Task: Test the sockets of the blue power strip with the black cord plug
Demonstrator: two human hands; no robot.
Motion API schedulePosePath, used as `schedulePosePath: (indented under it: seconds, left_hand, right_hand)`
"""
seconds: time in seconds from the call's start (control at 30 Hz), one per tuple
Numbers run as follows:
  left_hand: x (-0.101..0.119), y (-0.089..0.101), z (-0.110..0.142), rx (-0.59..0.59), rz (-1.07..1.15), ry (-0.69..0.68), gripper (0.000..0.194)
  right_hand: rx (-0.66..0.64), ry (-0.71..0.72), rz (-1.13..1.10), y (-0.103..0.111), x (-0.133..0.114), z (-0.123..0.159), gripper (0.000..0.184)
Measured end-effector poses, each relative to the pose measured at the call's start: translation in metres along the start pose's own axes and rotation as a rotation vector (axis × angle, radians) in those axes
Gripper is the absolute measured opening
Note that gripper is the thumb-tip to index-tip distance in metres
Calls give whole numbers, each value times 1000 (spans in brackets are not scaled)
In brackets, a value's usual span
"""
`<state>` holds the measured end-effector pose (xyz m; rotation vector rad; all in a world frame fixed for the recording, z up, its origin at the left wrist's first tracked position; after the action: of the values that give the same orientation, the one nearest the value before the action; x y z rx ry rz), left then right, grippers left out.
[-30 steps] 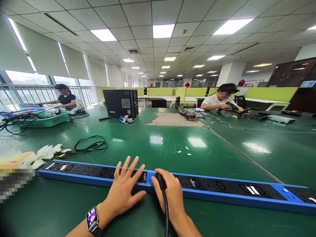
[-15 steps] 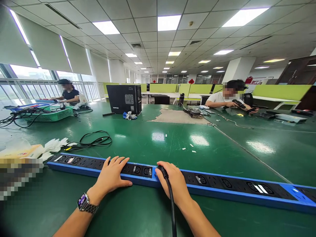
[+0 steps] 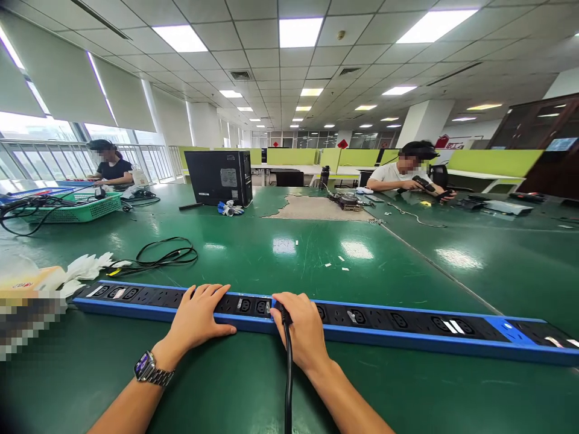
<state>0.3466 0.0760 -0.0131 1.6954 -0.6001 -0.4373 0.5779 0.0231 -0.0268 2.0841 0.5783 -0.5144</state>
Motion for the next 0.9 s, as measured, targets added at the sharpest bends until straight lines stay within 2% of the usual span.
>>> schedulePosePath:
  seconds: [0.1,0.2,0.3,0.37,0.5,0.6,0.73,0.8,0.9]
  left_hand:
    - [0,-2,-1,10,-4,-7,82]
    - [-1,-3,-2,16,0,-8,81]
    - [-1,-4,-2,15,9,-15,81]
    - [-1,-3,-2,18,8,-17,82]
    - [0,-2,-2,14,1,-10,81]
    - [1,-1,-2,2,-4,-6,81]
    - [1,0,-3,-16,-2,2,80]
    - [1,-1,-2,-15,-3,2,81]
    - [-1,-2,-2,0,-8,0,82]
  right_hand:
    - [46,38,-122,0,0,0,17]
    - [141,18,-233,14,-5,-7,17]
    - [358,-164,-293,41,2,-16,20]
    - [436,-301,-298,60,19,-20,30]
    - [372,-476,-139,83,72,-13,43]
    - [278,-485,-4,87,98,-3,43]
    - [139,-326,76,81,97,1,38]
    - [111,-243,118,79,92,0,36]
    - [88,-190,152,81,91,0,35]
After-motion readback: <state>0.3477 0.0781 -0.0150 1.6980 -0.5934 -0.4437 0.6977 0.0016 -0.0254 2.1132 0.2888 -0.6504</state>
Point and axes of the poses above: each hand's wrist, its own z-axis away from the middle knuckle, its own y-axis out of the back of the hand, x = y × z, the point moved 2 cm from there along -z, towards the middle knuckle, and after that the axes turned 15 degrees about -y, right-handed, at the moved point
